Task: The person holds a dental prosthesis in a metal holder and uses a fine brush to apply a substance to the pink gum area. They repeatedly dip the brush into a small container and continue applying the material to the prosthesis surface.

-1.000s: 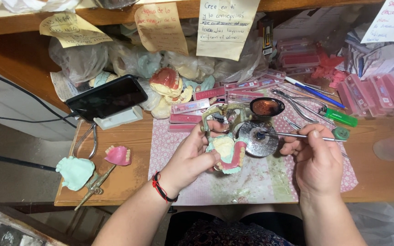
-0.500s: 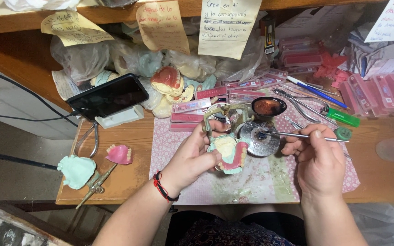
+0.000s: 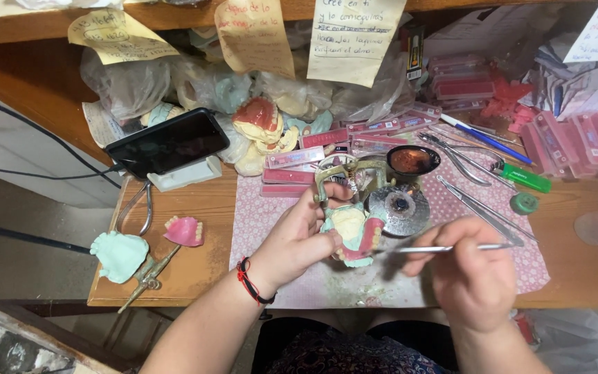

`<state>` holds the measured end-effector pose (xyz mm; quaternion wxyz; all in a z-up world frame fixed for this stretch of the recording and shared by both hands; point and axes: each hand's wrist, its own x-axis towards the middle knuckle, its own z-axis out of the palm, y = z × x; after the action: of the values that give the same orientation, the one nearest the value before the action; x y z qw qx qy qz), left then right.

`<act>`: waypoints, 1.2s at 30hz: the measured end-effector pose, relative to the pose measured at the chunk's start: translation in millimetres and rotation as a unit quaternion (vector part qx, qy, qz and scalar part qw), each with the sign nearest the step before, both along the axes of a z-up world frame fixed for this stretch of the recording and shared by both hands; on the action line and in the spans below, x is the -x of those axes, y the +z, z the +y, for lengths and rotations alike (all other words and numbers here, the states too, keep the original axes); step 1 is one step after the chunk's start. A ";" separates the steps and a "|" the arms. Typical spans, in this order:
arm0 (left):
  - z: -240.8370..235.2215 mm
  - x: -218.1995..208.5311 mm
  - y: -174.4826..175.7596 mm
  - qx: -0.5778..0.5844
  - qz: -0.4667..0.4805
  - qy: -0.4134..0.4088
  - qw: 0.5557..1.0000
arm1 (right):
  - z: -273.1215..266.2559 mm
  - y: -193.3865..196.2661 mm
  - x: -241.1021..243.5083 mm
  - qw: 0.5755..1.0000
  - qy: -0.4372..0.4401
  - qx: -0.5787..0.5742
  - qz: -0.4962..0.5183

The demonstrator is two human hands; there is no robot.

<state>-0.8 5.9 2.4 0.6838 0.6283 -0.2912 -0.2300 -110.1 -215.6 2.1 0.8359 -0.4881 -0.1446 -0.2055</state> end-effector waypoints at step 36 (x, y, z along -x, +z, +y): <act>3.4 2.6 15.4 -0.043 0.093 -0.005 0.995 | -25.2 1.0 -9.2 0.991 -0.121 0.024 0.045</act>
<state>-3.4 9.3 17.8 0.6790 0.6317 -0.2193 -0.3031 -100.9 -240.8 3.1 0.7982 -0.5309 -0.0521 -0.2797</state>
